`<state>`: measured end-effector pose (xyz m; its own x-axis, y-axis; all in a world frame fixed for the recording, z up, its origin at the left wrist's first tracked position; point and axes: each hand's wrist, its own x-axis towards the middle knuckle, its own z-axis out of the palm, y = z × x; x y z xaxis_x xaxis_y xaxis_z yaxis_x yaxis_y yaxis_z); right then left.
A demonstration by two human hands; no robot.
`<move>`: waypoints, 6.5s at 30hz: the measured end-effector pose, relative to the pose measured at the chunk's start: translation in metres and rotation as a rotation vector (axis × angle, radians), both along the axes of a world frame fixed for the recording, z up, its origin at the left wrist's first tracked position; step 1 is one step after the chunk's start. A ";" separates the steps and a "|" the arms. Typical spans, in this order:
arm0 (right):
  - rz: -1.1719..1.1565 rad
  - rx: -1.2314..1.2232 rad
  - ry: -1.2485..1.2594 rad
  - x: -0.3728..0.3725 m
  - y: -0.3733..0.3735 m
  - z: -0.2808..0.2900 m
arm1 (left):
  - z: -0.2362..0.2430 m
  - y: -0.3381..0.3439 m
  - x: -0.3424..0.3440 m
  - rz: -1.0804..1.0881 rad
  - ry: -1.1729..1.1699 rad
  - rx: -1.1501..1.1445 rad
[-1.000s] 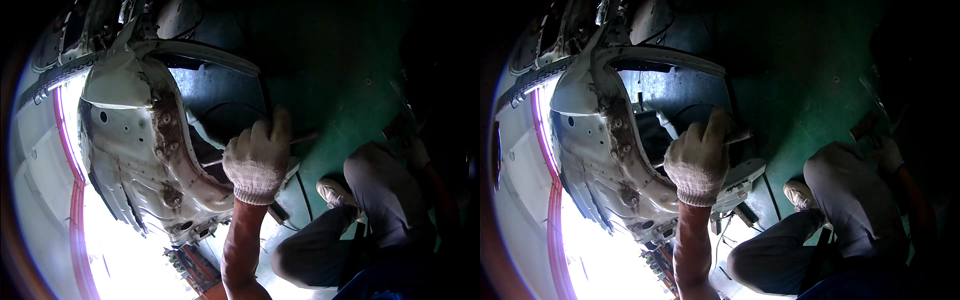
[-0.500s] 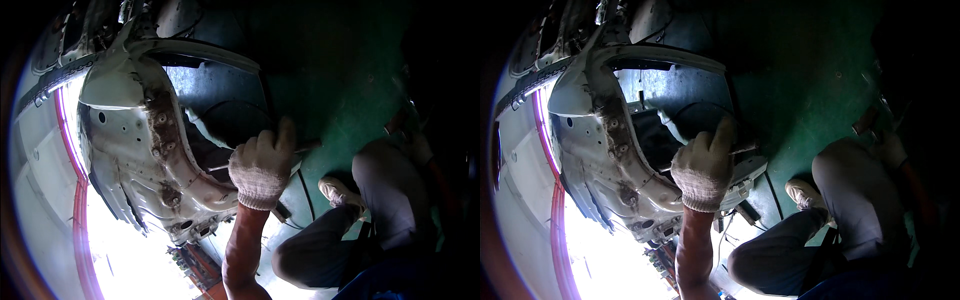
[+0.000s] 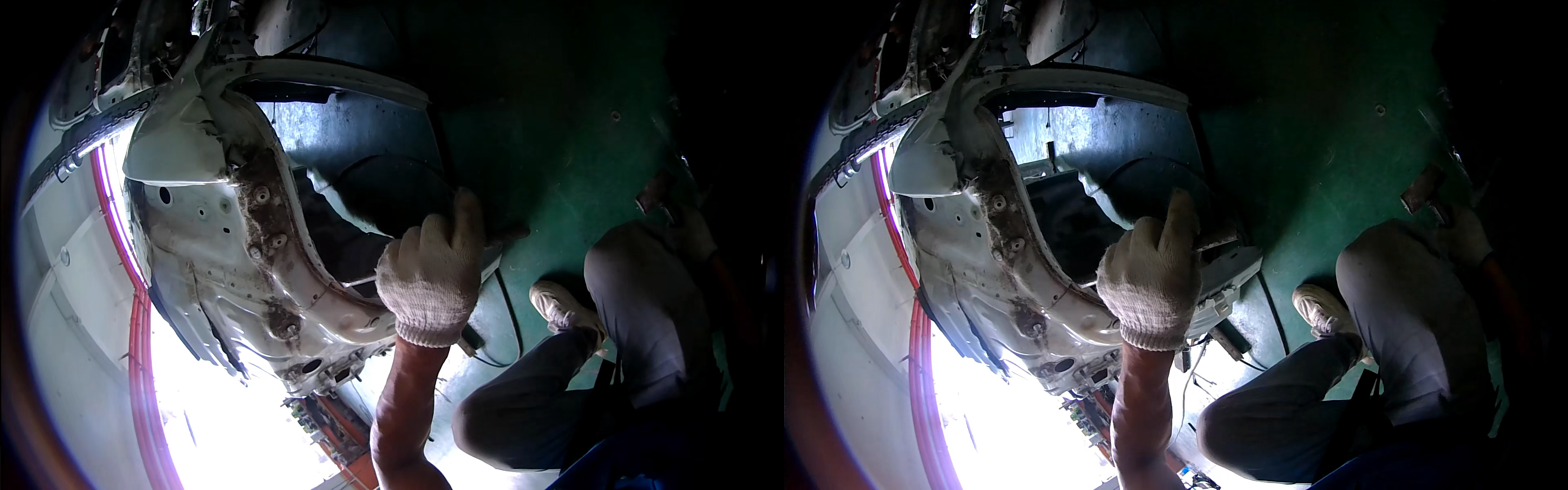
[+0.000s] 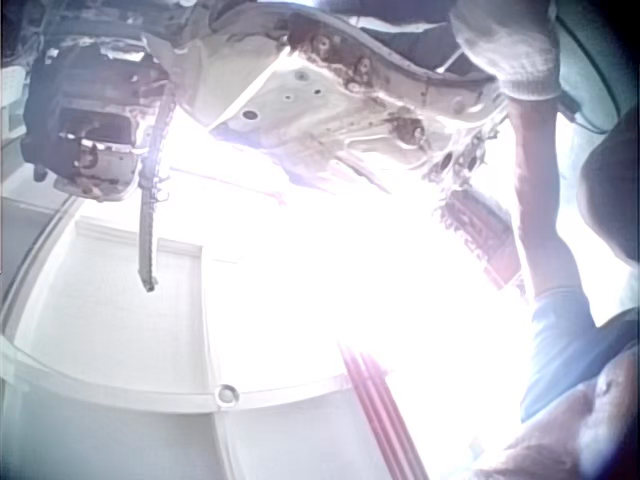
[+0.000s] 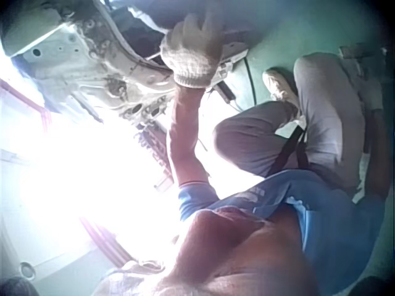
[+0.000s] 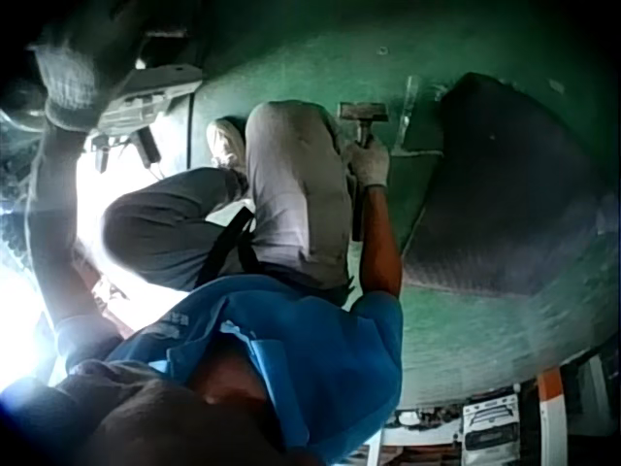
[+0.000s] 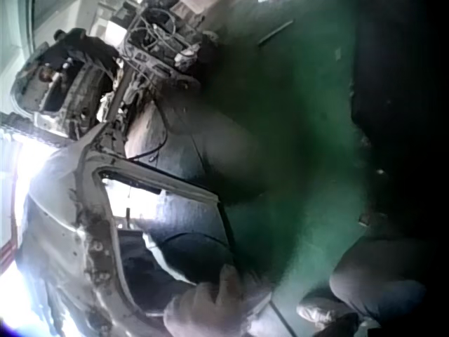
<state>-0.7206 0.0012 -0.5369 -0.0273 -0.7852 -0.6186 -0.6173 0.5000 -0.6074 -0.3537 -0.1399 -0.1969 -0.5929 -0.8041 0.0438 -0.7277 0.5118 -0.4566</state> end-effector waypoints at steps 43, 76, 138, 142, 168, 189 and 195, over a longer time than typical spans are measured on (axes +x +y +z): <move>-0.094 0.027 -0.038 -0.001 -0.007 0.009 | -0.004 -0.004 0.005 -0.036 0.028 -0.041; -0.674 -0.182 -0.911 0.081 -0.070 0.228 | 0.003 0.000 0.000 -0.060 0.037 0.026; 0.440 0.234 -0.410 0.027 -0.102 -0.093 | -0.018 0.225 0.104 0.830 0.679 0.453; 0.409 0.341 -0.387 0.028 -0.100 -0.124 | -0.067 0.276 0.139 1.031 0.695 0.464; 0.901 0.504 0.732 0.107 -0.067 0.310 | 0.063 0.559 0.160 1.837 1.177 0.651; 1.061 0.826 1.167 0.233 0.097 0.577 | 0.111 0.845 -0.023 2.388 1.989 0.639; 1.049 0.695 1.178 0.259 0.126 0.567 | 0.114 0.866 0.043 2.337 1.708 0.963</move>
